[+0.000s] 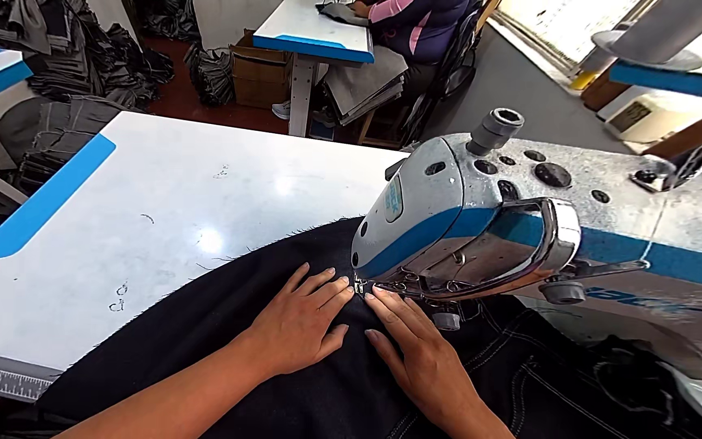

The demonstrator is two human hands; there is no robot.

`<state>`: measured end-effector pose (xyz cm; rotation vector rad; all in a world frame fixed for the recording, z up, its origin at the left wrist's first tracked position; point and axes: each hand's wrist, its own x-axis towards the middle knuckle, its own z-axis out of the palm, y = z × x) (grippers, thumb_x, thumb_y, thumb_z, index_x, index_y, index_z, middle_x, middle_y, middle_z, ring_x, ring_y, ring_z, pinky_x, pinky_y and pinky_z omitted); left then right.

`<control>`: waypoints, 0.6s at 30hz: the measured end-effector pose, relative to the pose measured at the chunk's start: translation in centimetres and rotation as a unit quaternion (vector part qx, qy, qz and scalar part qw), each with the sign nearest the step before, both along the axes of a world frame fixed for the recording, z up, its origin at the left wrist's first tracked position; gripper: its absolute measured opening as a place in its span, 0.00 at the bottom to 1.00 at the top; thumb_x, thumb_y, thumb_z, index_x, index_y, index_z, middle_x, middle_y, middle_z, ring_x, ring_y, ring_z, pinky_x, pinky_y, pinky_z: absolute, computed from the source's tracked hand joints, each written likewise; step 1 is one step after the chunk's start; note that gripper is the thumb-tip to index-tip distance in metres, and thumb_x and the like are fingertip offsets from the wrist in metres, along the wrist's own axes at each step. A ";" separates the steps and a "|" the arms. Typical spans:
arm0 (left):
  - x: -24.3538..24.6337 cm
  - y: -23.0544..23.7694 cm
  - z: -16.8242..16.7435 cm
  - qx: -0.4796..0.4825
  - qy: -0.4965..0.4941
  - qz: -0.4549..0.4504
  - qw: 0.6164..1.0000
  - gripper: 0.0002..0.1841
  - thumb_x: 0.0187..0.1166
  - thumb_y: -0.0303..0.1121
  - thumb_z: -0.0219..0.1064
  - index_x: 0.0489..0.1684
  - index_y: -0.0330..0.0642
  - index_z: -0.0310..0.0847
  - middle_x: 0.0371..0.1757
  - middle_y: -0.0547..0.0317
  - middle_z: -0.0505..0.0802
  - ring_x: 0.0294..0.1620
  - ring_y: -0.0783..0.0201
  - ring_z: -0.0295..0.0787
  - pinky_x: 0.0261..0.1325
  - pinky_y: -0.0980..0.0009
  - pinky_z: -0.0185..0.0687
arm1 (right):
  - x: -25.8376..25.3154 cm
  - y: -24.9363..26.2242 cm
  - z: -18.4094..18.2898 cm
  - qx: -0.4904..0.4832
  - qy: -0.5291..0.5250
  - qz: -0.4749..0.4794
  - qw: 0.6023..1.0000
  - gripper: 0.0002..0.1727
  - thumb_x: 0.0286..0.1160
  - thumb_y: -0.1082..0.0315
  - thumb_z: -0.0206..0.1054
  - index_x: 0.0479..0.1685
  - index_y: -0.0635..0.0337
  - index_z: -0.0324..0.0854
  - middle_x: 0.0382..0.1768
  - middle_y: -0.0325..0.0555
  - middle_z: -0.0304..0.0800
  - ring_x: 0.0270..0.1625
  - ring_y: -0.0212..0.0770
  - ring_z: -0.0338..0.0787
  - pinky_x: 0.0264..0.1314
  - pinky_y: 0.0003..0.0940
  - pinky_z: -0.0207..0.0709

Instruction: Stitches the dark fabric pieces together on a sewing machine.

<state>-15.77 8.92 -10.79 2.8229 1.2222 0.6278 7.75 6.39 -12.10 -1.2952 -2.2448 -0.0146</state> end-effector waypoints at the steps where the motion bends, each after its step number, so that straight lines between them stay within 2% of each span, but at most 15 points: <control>1: 0.0 0.0 0.0 -0.002 0.000 -0.001 1.000 0.26 0.86 0.48 0.52 0.75 0.46 0.81 0.78 0.59 0.85 0.87 0.56 0.70 0.89 0.45 0.57 | 0.2 0.0 0.3 -0.025 0.024 0.002 0.999 0.32 0.91 0.43 0.45 0.69 0.51 0.88 0.70 0.40 0.90 0.78 0.43 0.84 0.82 0.45 0.74; 4: 0.0 0.0 0.2 -0.016 0.005 -0.002 1.000 0.26 0.87 0.48 0.51 0.76 0.47 0.80 0.79 0.59 0.83 0.88 0.56 0.68 0.89 0.45 0.56 | 1.3 0.5 1.4 -0.097 0.149 0.007 0.984 0.35 0.93 0.42 0.37 0.61 0.52 0.90 0.61 0.37 0.95 0.71 0.34 0.88 0.74 0.39 0.81; 7: 0.0 0.0 0.3 -0.016 0.005 0.003 1.000 0.26 0.87 0.48 0.51 0.76 0.48 0.81 0.79 0.61 0.83 0.88 0.57 0.69 0.89 0.45 0.56 | 2.3 1.3 1.6 -0.128 0.232 0.003 0.964 0.33 0.92 0.53 0.35 0.49 0.53 0.92 0.49 0.35 0.99 0.62 0.29 0.93 0.71 0.34 0.84; 9: 0.0 0.0 0.3 -0.018 0.004 0.002 1.000 0.26 0.87 0.48 0.51 0.76 0.47 0.81 0.79 0.61 0.83 0.88 0.56 0.69 0.89 0.45 0.57 | 2.5 1.6 1.6 -0.129 0.237 -0.009 0.963 0.31 0.89 0.60 0.36 0.45 0.53 0.92 0.44 0.33 0.99 0.58 0.27 0.94 0.67 0.30 0.86; 11: 0.0 0.0 0.3 -0.017 0.006 0.003 1.000 0.26 0.87 0.48 0.50 0.76 0.48 0.81 0.79 0.61 0.84 0.88 0.56 0.69 0.89 0.45 0.57 | 2.4 2.0 1.5 -0.119 0.224 -0.023 0.967 0.29 0.87 0.62 0.38 0.41 0.52 0.92 0.41 0.33 0.99 0.55 0.26 0.95 0.64 0.29 0.87; 14: 0.0 0.0 0.3 -0.011 0.009 0.003 1.000 0.26 0.87 0.48 0.50 0.75 0.47 0.81 0.78 0.61 0.84 0.87 0.57 0.69 0.89 0.46 0.57 | 2.1 2.1 1.5 -0.112 0.216 -0.034 0.969 0.28 0.87 0.62 0.39 0.39 0.53 0.91 0.39 0.33 0.99 0.52 0.26 0.96 0.63 0.30 0.88; 18: 0.0 -0.1 0.2 -0.003 0.017 0.004 1.000 0.26 0.88 0.48 0.49 0.76 0.47 0.80 0.78 0.61 0.84 0.88 0.57 0.69 0.90 0.46 0.56 | 2.4 2.1 1.0 -0.101 0.234 -0.013 0.967 0.32 0.90 0.59 0.36 0.39 0.52 0.92 0.40 0.33 0.99 0.53 0.27 0.96 0.63 0.31 0.87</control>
